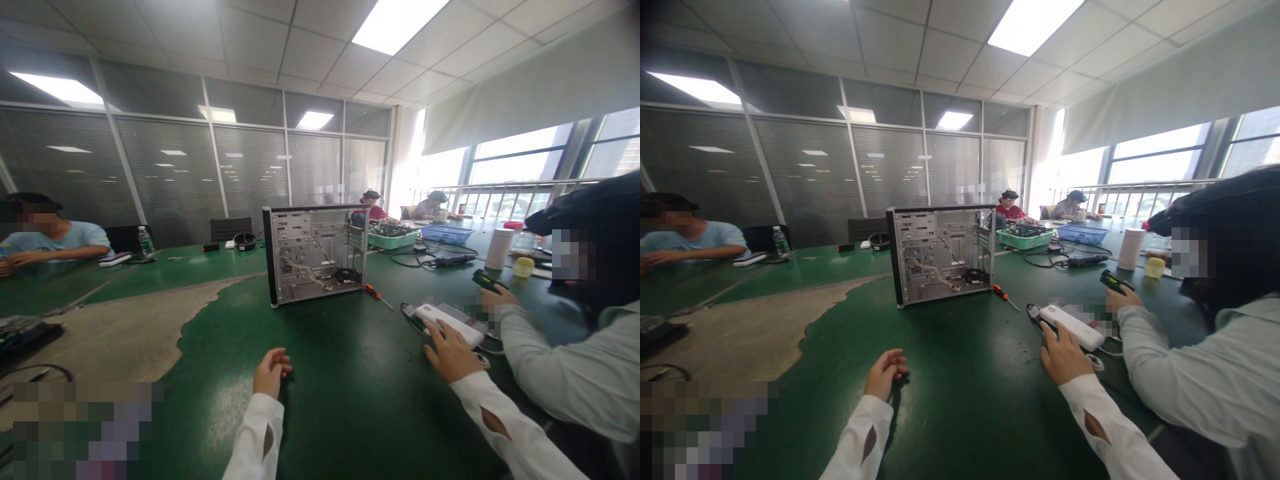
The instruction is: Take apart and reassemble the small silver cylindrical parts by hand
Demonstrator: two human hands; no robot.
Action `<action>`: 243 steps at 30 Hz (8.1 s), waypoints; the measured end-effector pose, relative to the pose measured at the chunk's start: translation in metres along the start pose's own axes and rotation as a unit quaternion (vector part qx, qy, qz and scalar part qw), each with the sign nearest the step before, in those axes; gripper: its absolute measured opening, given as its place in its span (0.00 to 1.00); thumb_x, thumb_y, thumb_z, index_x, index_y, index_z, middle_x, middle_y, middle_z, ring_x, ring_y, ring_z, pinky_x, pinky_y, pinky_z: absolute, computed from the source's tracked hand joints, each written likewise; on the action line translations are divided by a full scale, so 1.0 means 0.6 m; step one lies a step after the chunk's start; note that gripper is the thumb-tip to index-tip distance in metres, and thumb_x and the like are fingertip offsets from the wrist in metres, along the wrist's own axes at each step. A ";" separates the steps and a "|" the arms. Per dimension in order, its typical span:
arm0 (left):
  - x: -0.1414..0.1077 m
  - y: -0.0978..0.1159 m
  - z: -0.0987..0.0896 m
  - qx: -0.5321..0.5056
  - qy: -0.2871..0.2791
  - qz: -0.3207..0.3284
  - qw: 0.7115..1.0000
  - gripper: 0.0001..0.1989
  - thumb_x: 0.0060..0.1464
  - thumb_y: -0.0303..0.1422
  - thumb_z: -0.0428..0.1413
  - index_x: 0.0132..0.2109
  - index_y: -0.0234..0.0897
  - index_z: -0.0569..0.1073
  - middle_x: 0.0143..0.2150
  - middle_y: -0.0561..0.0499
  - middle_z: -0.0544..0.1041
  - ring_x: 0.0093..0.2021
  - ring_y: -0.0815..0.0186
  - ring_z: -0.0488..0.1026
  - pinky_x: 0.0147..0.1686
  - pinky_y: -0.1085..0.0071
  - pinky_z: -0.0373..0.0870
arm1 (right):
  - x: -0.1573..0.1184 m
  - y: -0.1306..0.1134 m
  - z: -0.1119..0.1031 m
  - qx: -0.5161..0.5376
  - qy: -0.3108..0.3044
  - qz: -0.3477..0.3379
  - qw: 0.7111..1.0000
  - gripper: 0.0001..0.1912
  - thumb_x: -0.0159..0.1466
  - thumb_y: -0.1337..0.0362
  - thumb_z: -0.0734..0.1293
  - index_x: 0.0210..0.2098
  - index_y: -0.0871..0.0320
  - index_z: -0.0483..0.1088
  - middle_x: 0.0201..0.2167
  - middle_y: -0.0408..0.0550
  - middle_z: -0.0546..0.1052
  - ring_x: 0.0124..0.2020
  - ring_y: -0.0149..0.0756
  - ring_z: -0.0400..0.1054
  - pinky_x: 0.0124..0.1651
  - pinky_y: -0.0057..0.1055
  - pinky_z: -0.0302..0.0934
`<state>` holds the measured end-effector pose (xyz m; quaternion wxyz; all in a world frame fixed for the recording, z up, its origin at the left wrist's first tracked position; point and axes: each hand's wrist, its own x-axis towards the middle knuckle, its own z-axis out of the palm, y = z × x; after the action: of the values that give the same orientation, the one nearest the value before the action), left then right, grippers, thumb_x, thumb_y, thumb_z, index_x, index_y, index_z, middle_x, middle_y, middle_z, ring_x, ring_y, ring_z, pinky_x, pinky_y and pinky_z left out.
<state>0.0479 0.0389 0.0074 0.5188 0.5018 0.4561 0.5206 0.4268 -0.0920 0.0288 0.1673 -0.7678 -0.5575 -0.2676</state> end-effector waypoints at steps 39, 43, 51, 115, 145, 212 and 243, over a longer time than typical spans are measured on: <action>-0.001 0.005 -0.005 0.134 -0.045 0.124 0.982 0.21 0.36 0.27 0.54 0.43 0.35 0.67 0.43 0.44 0.70 0.45 0.59 0.65 0.39 0.67 0.65 | 0.018 -0.427 0.058 0.600 -0.187 -0.065 0.775 0.35 0.44 0.74 0.59 0.51 0.58 0.46 0.40 0.51 0.64 0.36 0.34 0.63 0.33 0.30 0.61; -0.002 0.003 0.002 0.167 -0.050 0.115 0.978 0.19 0.35 0.31 0.56 0.40 0.34 0.69 0.40 0.45 0.72 0.43 0.59 0.67 0.42 0.65 0.63 | 0.017 -0.428 0.052 0.601 -0.180 -0.098 0.773 0.36 0.44 0.75 0.59 0.51 0.57 0.47 0.41 0.49 0.64 0.38 0.34 0.62 0.36 0.31 0.60; -0.004 0.007 0.004 0.174 -0.038 0.132 0.975 0.17 0.35 0.31 0.57 0.38 0.35 0.71 0.38 0.45 0.72 0.42 0.57 0.67 0.40 0.63 0.64 | 0.020 -0.427 0.043 0.614 -0.160 -0.128 0.762 0.36 0.43 0.76 0.58 0.51 0.53 0.48 0.43 0.48 0.62 0.39 0.34 0.61 0.38 0.32 0.60; -0.018 0.020 -0.007 -0.358 -0.100 -0.095 0.924 0.20 0.45 0.26 0.54 0.47 0.34 0.61 0.36 0.42 0.75 0.41 0.56 0.70 0.39 0.62 0.67 | 0.011 -0.422 0.017 0.639 -0.132 -0.170 0.738 0.34 0.44 0.73 0.62 0.51 0.57 0.50 0.48 0.53 0.60 0.47 0.40 0.57 0.33 0.30 0.62; -0.020 0.015 0.003 -0.360 -0.239 -0.158 0.888 0.23 0.43 0.28 0.50 0.50 0.32 0.62 0.36 0.43 0.74 0.34 0.60 0.72 0.35 0.62 0.65 | 0.010 -0.416 -0.008 0.678 -0.158 -0.168 0.698 0.38 0.42 0.73 0.64 0.51 0.55 0.48 0.46 0.50 0.63 0.41 0.36 0.62 0.43 0.35 0.59; -0.027 0.016 0.024 -0.253 -0.112 -0.122 0.953 0.21 0.37 0.31 0.59 0.40 0.35 0.61 0.27 0.49 0.73 0.28 0.58 0.73 0.26 0.65 0.68 | 0.006 -0.415 -0.019 0.565 -0.057 -0.227 0.792 0.36 0.45 0.66 0.65 0.52 0.61 0.47 0.48 0.55 0.58 0.50 0.43 0.52 0.48 0.40 0.54; -0.023 0.002 0.033 -0.063 -0.070 -0.011 0.996 0.21 0.31 0.31 0.62 0.36 0.34 0.65 0.25 0.52 0.71 0.23 0.65 0.71 0.24 0.71 0.65 | 0.007 -0.424 0.004 0.538 -0.011 -0.162 0.827 0.36 0.40 0.69 0.63 0.49 0.60 0.51 0.40 0.52 0.61 0.41 0.42 0.57 0.46 0.41 0.53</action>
<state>0.0671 0.0241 0.0096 0.5857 0.4980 0.3904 0.5065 0.1880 -0.0055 0.0191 0.5019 -0.4575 -0.7316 0.0598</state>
